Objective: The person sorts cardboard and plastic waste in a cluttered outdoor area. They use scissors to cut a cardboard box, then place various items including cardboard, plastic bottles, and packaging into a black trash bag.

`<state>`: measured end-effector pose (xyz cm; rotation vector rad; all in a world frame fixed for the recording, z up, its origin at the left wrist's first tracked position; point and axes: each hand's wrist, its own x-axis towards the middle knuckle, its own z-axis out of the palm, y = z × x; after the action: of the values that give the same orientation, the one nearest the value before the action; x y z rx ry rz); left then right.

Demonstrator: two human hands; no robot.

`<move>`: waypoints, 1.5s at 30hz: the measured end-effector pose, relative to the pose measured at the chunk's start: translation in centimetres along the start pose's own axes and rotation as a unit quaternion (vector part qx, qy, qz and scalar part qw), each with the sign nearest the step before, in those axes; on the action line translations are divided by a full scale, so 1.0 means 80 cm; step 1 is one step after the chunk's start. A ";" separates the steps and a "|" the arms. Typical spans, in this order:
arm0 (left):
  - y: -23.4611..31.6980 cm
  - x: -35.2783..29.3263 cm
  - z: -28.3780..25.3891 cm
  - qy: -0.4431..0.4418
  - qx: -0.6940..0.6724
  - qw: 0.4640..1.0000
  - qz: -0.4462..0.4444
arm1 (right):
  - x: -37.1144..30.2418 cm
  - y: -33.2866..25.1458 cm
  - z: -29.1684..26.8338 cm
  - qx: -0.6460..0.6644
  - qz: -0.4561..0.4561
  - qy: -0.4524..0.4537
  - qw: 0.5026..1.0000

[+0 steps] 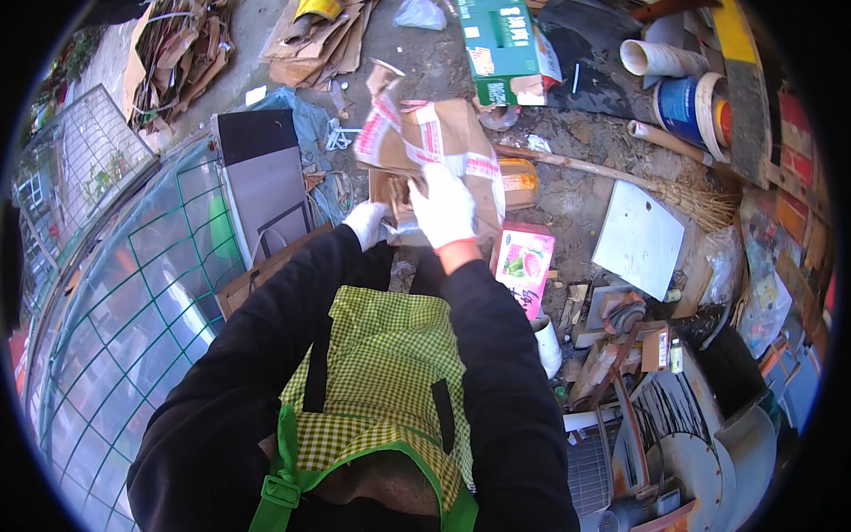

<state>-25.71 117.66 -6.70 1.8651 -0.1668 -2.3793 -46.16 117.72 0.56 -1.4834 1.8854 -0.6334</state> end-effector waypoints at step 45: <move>0.122 -0.105 -0.369 0.046 0.468 0.882 -0.032 | -0.261 0.132 -0.116 0.372 0.597 0.013 0.711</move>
<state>5.13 108.89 -4.14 2.3046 -1.4946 -2.4302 -56.79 140.35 3.29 0.3532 1.7852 -0.5926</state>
